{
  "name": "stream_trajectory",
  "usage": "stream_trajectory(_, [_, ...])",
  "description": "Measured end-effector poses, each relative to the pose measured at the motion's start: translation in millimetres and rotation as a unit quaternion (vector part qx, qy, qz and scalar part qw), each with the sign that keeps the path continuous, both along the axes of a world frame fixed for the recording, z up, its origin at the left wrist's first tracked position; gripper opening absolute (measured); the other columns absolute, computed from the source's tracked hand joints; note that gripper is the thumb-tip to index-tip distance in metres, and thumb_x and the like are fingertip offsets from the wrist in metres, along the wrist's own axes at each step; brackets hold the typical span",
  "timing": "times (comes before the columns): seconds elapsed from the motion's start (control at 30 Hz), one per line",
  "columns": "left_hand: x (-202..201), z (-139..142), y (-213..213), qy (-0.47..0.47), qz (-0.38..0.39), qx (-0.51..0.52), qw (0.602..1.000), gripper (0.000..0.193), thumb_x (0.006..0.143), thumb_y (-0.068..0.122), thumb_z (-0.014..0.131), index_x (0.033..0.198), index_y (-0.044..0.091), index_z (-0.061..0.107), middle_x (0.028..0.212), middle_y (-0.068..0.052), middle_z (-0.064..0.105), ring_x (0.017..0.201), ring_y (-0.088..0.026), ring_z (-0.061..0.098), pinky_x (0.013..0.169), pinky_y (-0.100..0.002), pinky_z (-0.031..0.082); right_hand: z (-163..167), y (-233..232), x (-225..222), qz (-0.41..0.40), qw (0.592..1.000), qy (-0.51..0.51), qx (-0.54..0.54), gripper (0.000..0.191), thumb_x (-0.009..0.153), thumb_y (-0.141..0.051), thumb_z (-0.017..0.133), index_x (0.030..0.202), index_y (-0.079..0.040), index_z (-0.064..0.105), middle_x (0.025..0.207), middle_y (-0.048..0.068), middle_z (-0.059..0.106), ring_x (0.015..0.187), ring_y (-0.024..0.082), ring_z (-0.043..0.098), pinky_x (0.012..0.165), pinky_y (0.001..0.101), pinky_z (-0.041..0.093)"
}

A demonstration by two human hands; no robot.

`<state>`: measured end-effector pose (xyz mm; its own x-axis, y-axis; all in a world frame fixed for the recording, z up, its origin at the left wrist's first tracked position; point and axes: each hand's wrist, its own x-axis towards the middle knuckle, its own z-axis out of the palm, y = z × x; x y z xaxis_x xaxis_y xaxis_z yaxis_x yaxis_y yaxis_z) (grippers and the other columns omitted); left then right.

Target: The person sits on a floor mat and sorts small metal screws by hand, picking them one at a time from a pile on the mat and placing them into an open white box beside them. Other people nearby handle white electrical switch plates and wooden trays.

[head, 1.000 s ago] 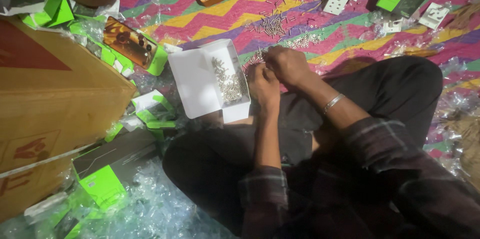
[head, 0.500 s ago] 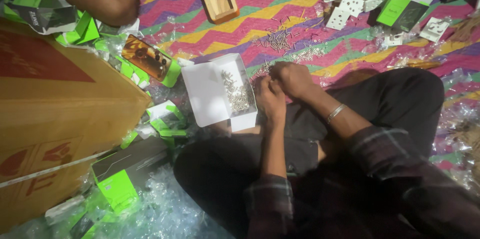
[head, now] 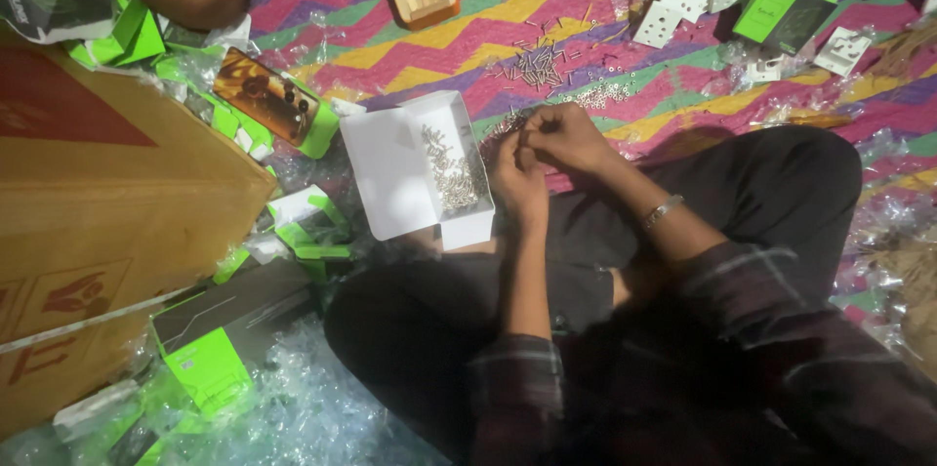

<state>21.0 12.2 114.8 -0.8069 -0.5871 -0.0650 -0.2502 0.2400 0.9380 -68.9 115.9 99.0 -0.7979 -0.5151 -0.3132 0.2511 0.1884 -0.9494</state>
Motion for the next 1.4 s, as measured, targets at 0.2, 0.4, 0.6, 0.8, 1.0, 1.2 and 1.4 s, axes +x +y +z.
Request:
stream_trajectory(0.2, [-3,-14,6,-0.008,0.036,0.068,0.997,0.018,0.099,0.009,0.063,0.115,0.004,0.071,0.092,-0.015,0.077,0.078,-0.025,0.076,0.070,-0.037,0.060,15,3,-1,-0.029,0.999,-0.019,0.007,0.014,0.089,-0.013,0.071,0.091,0.001,0.070,0.079,0.002,0.070,0.070,0.008,0.063,0.061,0.0261,0.051])
stream_trajectory(0.4, [3,-29,6,-0.015,0.013,-0.122,0.992,0.014,0.092,0.007,0.072,0.105,0.009,0.076,0.079,-0.017,0.073,0.070,-0.031,0.072,0.064,-0.042,0.054,41,10,9,0.052,0.941,0.260,0.210,0.019,0.089,-0.016,0.073,0.104,-0.006,0.075,0.093,0.016,0.072,0.081,0.032,0.070,0.068,0.0406,0.054])
stream_trajectory(0.6, [3,-45,8,-0.007,-0.045,-0.102,0.994,0.016,0.088,0.003,0.073,0.102,0.010,0.072,0.075,-0.014,0.072,0.069,-0.032,0.074,0.064,-0.044,0.055,55,13,13,-0.022,0.895,0.359,0.265,0.023,0.077,-0.017,0.073,0.098,-0.009,0.073,0.095,0.015,0.071,0.087,0.038,0.069,0.071,0.0473,0.054])
stream_trajectory(0.8, [6,-51,9,0.064,-0.077,-0.115,0.988,0.033,0.076,-0.003,0.070,0.108,0.004,0.069,0.091,-0.018,0.074,0.082,-0.036,0.073,0.074,-0.044,0.057,47,7,18,-0.041,0.903,0.358,0.235,0.009,0.083,-0.012,0.068,0.091,-0.010,0.072,0.090,0.013,0.070,0.084,0.038,0.069,0.072,0.0479,0.055])
stream_trajectory(1.0, [3,-50,10,0.062,-0.057,-0.065,0.994,0.021,0.082,0.002,0.076,0.102,0.004,0.071,0.087,-0.017,0.074,0.078,-0.034,0.074,0.072,-0.043,0.057,40,8,18,-0.009,0.884,0.405,0.233,0.022,0.082,-0.010,0.065,0.100,-0.006,0.076,0.088,0.019,0.069,0.081,0.043,0.067,0.069,0.0506,0.053])
stream_trajectory(1.2, [2,-39,7,0.041,-0.035,-0.086,0.995,0.018,0.085,0.004,0.071,0.103,0.007,0.073,0.084,-0.015,0.075,0.077,-0.031,0.074,0.071,-0.042,0.057,40,11,11,0.007,0.959,0.237,0.156,0.030,0.085,-0.013,0.054,0.106,-0.002,0.073,0.085,0.021,0.070,0.074,0.036,0.071,0.071,0.0438,0.056])
stream_trajectory(1.4, [3,-19,4,0.013,-0.021,-0.092,0.995,0.013,0.089,0.011,0.073,0.101,0.007,0.075,0.080,-0.015,0.073,0.071,-0.030,0.072,0.067,-0.042,0.055,46,6,12,0.034,0.957,0.177,0.229,0.031,0.099,-0.024,0.057,0.114,-0.002,0.073,0.083,0.025,0.070,0.074,0.037,0.070,0.070,0.0431,0.053])
